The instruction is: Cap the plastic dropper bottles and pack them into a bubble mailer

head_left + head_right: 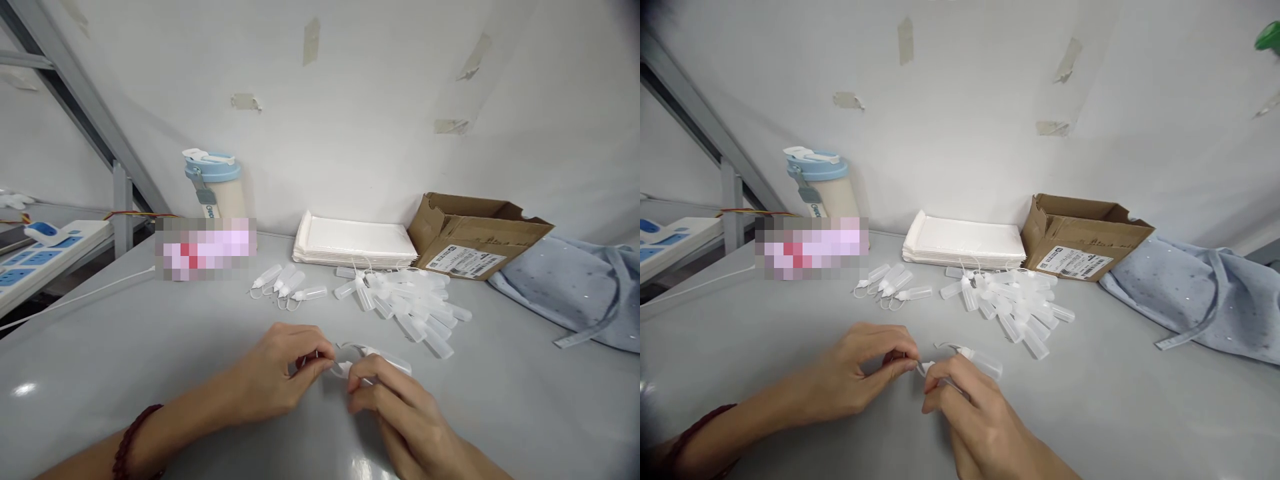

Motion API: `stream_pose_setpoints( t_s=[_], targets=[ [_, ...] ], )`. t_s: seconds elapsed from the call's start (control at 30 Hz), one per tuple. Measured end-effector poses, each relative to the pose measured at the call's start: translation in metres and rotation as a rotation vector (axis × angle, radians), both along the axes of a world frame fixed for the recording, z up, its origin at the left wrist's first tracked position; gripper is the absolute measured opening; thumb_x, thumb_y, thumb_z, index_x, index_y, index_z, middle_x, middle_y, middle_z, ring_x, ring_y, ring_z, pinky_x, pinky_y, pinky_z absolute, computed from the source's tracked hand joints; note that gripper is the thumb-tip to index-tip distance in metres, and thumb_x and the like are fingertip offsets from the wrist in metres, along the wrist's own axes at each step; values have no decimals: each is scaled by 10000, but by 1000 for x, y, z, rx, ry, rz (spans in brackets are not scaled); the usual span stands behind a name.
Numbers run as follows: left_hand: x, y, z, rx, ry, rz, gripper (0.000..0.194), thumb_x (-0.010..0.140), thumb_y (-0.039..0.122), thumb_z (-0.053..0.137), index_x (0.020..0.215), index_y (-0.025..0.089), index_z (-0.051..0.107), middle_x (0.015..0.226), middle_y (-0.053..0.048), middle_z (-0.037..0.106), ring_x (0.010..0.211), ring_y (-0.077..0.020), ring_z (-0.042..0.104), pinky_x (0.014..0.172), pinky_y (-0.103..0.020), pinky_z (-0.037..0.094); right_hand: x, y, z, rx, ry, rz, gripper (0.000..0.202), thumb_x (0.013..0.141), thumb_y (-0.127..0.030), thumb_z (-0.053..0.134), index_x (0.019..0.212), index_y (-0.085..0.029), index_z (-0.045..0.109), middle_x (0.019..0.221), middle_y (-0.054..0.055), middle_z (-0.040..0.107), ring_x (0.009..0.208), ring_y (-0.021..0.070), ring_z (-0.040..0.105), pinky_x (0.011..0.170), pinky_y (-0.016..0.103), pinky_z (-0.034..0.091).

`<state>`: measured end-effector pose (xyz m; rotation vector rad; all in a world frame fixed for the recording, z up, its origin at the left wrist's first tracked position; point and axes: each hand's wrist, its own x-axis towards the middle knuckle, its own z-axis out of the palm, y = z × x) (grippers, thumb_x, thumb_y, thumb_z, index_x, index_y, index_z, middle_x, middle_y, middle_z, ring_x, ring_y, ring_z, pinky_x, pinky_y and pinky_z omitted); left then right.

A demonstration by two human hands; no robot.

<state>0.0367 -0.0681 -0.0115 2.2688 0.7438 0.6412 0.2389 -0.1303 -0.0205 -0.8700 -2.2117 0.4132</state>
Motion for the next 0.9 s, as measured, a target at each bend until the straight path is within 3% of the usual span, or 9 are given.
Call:
stream_pose_setpoints(
  t_s=[0.23, 0.43, 0.6, 0.9],
  targets=[
    [2, -3, 2, -25, 19, -13, 172, 860, 141, 446, 784, 153, 599, 654, 5, 573, 573, -97, 490, 577, -204, 405, 1, -1, 1, -47, -13, 22, 330, 764, 74, 323, 846, -170, 529, 861, 84, 569, 727, 144, 570, 609, 246, 518],
    [0, -1, 10, -187, 109, 57, 94, 829, 195, 532, 910, 206, 579, 731, 30, 617, 648, -108, 548, 595, -197, 436, 2, -2, 3, -69, -7, 30, 305, 817, 49, 321, 867, -178, 520, 879, 95, 572, 748, 148, 562, 627, 250, 516],
    [-3, 4, 12, -143, 98, 65, 46, 824, 192, 550, 846, 196, 590, 697, 40, 598, 628, -99, 533, 678, -229, 439, 3, 0, 3, -76, -10, 43, 322, 785, 79, 327, 866, -163, 524, 879, 98, 561, 758, 154, 559, 636, 256, 511],
    [2, 3, 8, -67, -5, -28, 137, 824, 105, 533, 733, 160, 621, 669, 2, 616, 691, -120, 525, 643, -220, 412, 6, -5, 0, -146, -30, 64, 295, 807, 63, 353, 903, -158, 522, 906, 102, 572, 797, 159, 576, 683, 252, 525]
  ],
)
